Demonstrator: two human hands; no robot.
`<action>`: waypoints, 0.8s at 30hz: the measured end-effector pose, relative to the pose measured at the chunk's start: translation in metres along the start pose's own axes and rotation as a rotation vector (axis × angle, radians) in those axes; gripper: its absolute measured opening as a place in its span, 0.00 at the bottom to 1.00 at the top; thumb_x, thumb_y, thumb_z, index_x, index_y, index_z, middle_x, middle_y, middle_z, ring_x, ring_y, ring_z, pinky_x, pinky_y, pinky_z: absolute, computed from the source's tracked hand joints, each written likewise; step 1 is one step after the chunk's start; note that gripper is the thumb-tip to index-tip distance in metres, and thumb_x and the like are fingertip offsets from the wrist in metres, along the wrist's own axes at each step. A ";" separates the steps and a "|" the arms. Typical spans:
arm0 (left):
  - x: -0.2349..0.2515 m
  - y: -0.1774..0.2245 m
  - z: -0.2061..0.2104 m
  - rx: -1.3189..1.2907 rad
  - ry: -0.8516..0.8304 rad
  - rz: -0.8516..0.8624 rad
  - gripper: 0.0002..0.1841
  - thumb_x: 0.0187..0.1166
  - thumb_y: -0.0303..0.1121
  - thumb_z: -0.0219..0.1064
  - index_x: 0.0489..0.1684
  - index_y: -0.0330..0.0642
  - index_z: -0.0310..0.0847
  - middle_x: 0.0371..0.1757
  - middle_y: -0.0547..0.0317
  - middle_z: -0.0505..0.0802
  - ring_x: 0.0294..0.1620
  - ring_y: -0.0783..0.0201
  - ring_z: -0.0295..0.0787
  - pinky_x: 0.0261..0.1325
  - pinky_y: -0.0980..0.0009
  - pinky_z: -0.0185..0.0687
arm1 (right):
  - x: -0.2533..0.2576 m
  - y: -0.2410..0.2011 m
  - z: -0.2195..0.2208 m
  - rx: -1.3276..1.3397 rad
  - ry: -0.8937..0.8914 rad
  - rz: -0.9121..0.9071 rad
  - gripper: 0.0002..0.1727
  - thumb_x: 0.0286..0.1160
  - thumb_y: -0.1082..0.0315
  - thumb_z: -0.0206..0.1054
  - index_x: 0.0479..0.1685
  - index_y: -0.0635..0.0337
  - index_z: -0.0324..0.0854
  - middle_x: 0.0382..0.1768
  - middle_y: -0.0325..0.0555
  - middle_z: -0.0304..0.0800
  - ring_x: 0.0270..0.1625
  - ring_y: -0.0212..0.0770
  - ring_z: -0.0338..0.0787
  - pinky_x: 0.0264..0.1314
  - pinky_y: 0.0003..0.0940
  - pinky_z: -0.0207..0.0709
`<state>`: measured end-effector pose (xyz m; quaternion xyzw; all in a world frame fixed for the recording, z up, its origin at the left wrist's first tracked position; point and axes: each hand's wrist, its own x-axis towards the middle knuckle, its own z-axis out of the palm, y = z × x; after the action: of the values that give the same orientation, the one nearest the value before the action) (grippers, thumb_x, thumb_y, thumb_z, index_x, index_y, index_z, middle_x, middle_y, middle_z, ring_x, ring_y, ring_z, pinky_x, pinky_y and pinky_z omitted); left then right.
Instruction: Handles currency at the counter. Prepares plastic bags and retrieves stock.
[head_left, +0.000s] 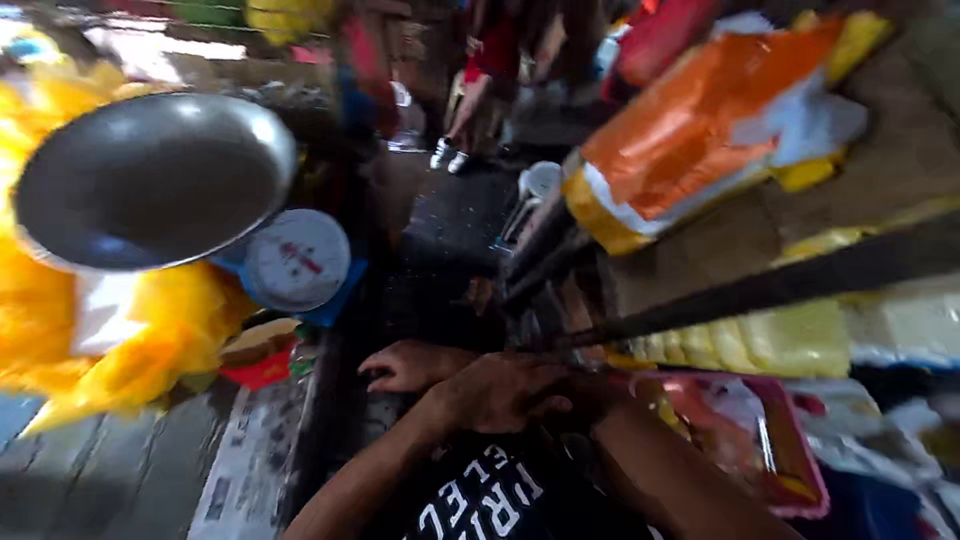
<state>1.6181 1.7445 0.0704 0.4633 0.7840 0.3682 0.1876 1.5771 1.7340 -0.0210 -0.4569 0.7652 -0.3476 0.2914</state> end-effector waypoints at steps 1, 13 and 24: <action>0.013 -0.003 -0.001 -0.012 -0.026 0.024 0.29 0.89 0.58 0.53 0.80 0.49 0.76 0.75 0.56 0.86 0.76 0.59 0.82 0.80 0.53 0.77 | -0.020 0.018 -0.020 0.061 0.107 0.119 0.20 0.84 0.51 0.66 0.67 0.49 0.87 0.55 0.45 0.94 0.58 0.41 0.92 0.69 0.49 0.83; 0.149 -0.051 -0.018 -0.210 -0.071 0.094 0.11 0.88 0.40 0.63 0.51 0.50 0.92 0.43 0.68 0.97 0.45 0.74 0.93 0.58 0.68 0.89 | -0.247 0.199 -0.127 0.319 1.895 0.721 0.33 0.78 0.48 0.73 0.75 0.57 0.70 0.63 0.49 0.85 0.60 0.42 0.89 0.63 0.44 0.87; 0.036 -0.105 0.001 -0.420 0.314 -0.232 0.07 0.81 0.32 0.71 0.51 0.47 0.92 0.44 0.70 0.98 0.43 0.73 0.95 0.52 0.70 0.95 | -0.254 0.220 -0.179 0.201 2.228 0.709 0.17 0.67 0.62 0.82 0.45 0.62 0.83 0.40 0.49 0.89 0.42 0.43 0.92 0.49 0.46 0.90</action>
<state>1.5391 1.7448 -0.0073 0.2590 0.7578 0.5657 0.1966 1.4358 2.0857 -0.0586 0.3637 0.6510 -0.5138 -0.4241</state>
